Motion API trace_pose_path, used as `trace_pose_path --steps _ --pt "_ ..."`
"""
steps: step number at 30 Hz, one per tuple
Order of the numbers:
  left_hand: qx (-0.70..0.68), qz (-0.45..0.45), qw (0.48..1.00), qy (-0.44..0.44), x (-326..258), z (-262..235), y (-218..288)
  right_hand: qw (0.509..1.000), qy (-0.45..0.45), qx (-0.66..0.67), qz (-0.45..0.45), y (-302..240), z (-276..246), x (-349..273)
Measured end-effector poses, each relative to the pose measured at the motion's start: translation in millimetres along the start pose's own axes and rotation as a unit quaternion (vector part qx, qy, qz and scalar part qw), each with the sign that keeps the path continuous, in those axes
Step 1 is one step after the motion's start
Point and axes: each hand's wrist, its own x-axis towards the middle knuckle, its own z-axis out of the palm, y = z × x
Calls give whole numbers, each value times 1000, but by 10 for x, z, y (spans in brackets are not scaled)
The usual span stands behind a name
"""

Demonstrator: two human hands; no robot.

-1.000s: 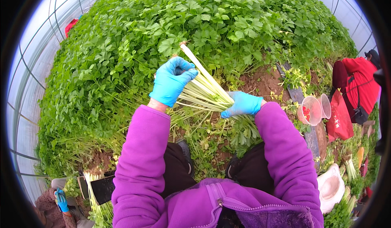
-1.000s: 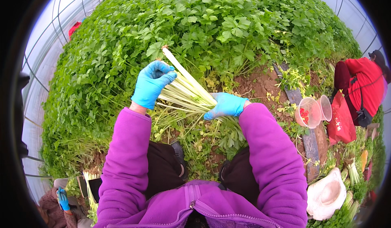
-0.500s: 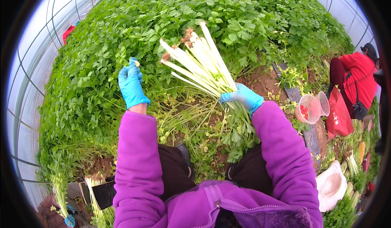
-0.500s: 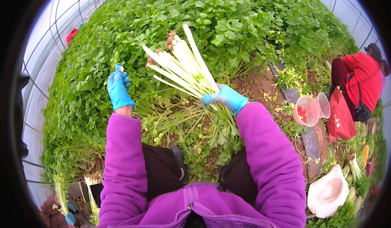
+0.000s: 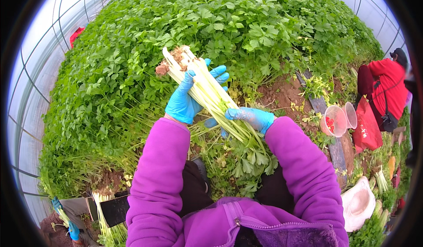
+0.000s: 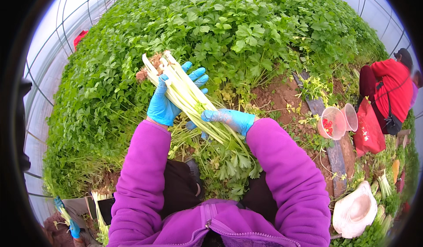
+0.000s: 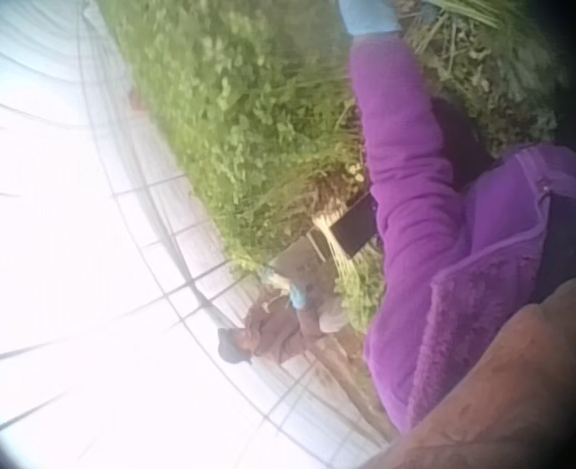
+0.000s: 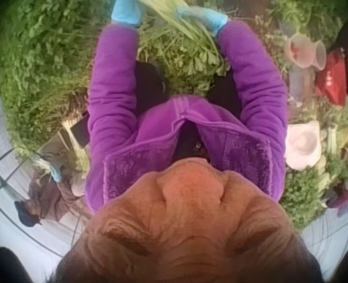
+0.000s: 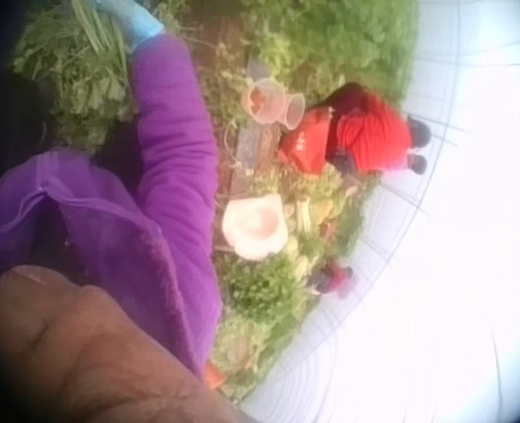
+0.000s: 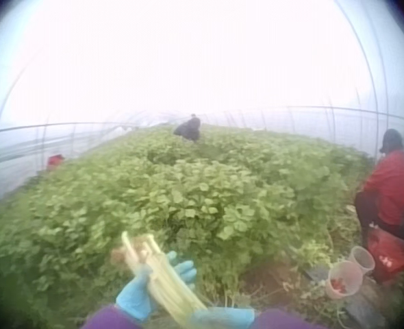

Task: The person harvests celery stalks in a greenhouse, gathers them into a bundle, trims the ends with a knife, and ties the bundle with a rubber band. The finished bundle is placed on a wooden board.

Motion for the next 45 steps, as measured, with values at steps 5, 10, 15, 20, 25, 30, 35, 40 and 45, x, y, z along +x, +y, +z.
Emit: trace_pose_path --steps 5,10,15,20,25,30,35,40,45 --pt "76 9 996 45 -10 69 -37 999 29 36 0 -23 88 46" --pt "68 29 990 119 -8 18 77 878 329 -255 -235 -97 161 85" --pt "86 18 988 131 -14 8 39 649 344 -575 -360 -198 212 91" --pt "41 7 989 140 7 -6 -23 536 371 -678 -341 -117 224 191" --pt "29 -22 989 141 -3 -18 -30 773 446 -292 -344 -109 101 223" --pt "34 -55 990 128 -32 -9 -98 787 538 -52 -297 -324 -236 38" --pt "57 -91 984 144 -22 -9 -153 822 417 -293 -254 -255 -77 -19" --pt "122 -201 969 80 -62 75 -285 886 379 -168 -207 -314 96 18" --pt "131 -222 966 1 -74 160 -415 891 408 -47 -194 -311 72 22"
